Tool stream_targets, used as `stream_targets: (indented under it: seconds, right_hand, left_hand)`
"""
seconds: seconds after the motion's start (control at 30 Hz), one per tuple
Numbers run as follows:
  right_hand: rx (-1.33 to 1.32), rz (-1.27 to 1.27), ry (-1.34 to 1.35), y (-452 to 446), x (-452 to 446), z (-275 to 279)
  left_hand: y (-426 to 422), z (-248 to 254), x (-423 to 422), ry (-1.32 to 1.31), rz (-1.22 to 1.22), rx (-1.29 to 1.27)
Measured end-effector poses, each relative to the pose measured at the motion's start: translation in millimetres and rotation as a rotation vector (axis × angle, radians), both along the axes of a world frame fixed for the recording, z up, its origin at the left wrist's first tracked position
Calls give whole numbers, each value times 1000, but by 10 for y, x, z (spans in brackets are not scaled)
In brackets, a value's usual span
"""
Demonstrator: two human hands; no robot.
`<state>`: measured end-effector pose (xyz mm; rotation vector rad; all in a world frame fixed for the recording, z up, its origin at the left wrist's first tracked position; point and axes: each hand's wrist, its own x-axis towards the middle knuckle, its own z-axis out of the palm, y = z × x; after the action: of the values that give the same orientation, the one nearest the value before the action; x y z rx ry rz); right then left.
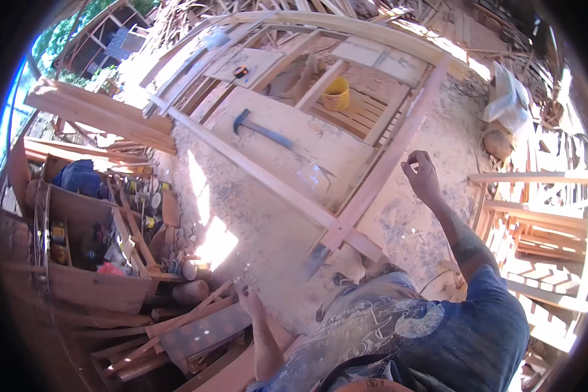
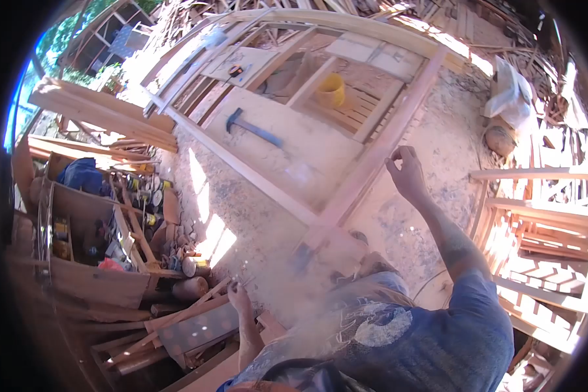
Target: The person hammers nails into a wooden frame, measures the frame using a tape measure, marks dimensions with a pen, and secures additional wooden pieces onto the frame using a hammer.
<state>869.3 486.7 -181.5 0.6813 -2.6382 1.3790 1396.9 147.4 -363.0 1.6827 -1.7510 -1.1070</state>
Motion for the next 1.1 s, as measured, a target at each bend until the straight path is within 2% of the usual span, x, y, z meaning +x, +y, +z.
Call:
stream_targets:
  seconds: [0.03, 0.07, 0.1, 0.17, 0.23, 0.3, 0.37, 0.43, 0.53, 0.57, 0.63, 0.73, 0.87, 0.97, 1.1]
  right_hand:
    - [30, -132, -88, 472, 69, -121]
    - [54, -193, -85, 968, 108, -392]
    - [73, -247, -82, 1429, 167, -653]
    - [74, -357, -420, 2156, 382, -866]
    - [-24, -382, -510, 2851, 530, -1563]
    - [-2, -352, -721, 3364, 696, -1964]
    - [282, -243, -680, 3785, 810, -2185]
    - [462, -106, -716, 4130, 827, -2007]
    - [444, -70, -880, 4755, 644, -1592]
    - [394, -148, -854, 5018, 566, -1605]
    - [313, -288, -790, 5571, 372, -1596]
    - [273, -476, -735, 6204, -86, -1498]
    - [163, -545, -697, 6707, -754, -1543]
    - [192, -485, -587, 6828, -1405, -1612]
    - [200, -374, -698, 7111, -2337, -1792]
  left_hand:
    - [-125, 515, -478, 4, -17, -83]
    - [-423, 537, -713, -4, -142, -242]
    - [-537, 771, -1125, 118, -122, -269]
    - [-455, 1379, -1996, 144, -324, -508]
    - [115, 2002, -2924, 189, -419, -450]
    - [521, 2025, -3699, 299, -595, -412]
    - [928, 1881, -4422, 312, -759, -304]
    - [1459, 1850, -5102, 177, -870, -347]
    - [1925, 1630, -6148, 171, -926, -398]
    - [2039, 1549, -6464, 176, -914, -383]
    - [2420, 1578, -6998, -124, -736, -474]
    - [2399, 1355, -7679, -213, -856, -591]
    - [2167, 746, -8283, -545, -832, -580]
    - [2332, 790, -8333, -687, -854, -634]
    - [2481, 982, -8174, -804, -841, -710]
